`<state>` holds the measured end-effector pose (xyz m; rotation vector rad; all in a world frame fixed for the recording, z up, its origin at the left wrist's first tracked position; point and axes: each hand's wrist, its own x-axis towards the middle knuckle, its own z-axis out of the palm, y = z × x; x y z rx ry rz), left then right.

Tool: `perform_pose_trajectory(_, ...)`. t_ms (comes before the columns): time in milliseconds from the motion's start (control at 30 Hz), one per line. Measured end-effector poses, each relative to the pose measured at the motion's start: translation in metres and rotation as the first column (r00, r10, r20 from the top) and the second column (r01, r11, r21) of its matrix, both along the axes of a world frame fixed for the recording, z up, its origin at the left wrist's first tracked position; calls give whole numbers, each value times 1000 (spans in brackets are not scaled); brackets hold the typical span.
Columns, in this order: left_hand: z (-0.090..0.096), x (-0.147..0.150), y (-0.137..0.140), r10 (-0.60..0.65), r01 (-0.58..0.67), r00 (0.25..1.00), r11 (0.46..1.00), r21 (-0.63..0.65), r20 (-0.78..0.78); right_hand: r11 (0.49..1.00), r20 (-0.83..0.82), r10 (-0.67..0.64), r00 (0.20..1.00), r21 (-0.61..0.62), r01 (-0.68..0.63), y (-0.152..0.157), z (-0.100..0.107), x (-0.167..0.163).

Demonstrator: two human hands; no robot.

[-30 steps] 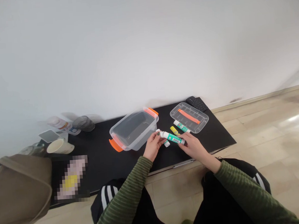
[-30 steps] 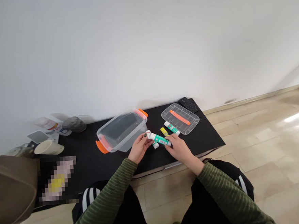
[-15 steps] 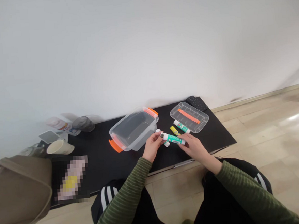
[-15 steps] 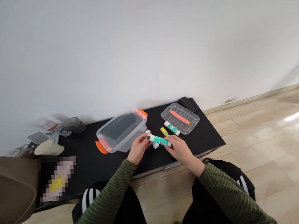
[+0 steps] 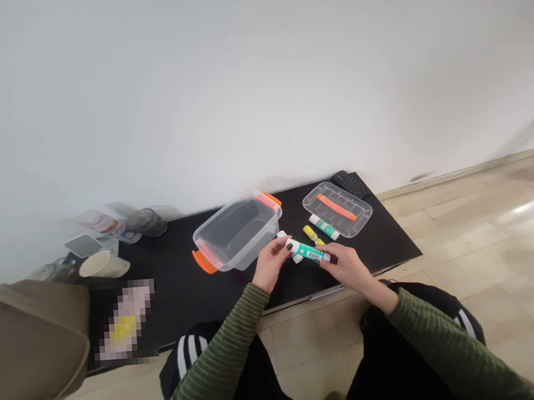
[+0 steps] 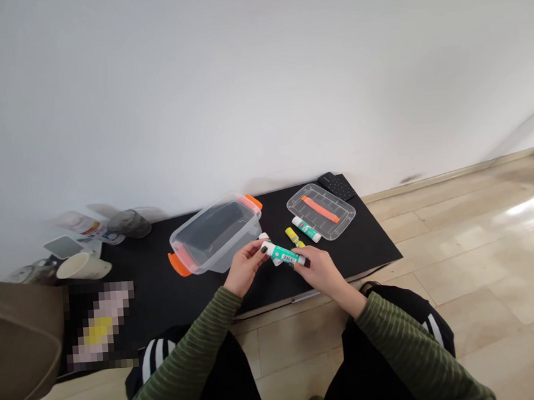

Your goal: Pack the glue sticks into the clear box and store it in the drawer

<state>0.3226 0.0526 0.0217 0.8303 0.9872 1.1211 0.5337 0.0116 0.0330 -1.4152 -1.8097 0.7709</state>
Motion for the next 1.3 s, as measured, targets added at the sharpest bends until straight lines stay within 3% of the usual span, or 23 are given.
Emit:
perform_pose_trajectory(133,2,-1,0,-27,27,1000,1000,-9,5,999,-11,-20,1000,-26,19,0,-2,0)
perform_pose_trajectory(200,3,-1,-1,-39,39,999,999,-4,5,994,-64,-6,998,-109,-1,1,-4,1)
perform_pose_trajectory(300,2,0,-3,-66,66,998,998,-8,5,940,-221,75,972,-310,-143,4,-10,4)
perform_pose_trajectory(400,1,3,-4,-102,102,995,995,-10,-12,901,-275,126,953,-371,-226,6,-11,4)
perform_pose_trajectory(500,1,5,-4,-109,112,992,993,47,-69,947,-105,146,984,-273,-169,8,-6,3)
perform_pose_trajectory(600,6,5,-5,-36,64,982,987,147,-183,982,139,137,981,-146,-116,15,0,2)
perform_pose_trajectory(700,18,1,-9,82,8,954,954,300,-289,998,357,12,934,-55,8,27,1,6)
perform_pose_trajectory(833,40,-12,-16,268,1,852,858,514,-449,981,558,-168,813,12,194,45,-6,12)
perform_pose_trajectory(1000,51,-33,-15,486,50,673,722,690,-558,974,639,-176,749,4,226,55,-13,10)
perform_pose_trajectory(1300,53,-78,-3,663,30,368,692,721,-652,967,696,-209,687,43,251,53,-24,4)
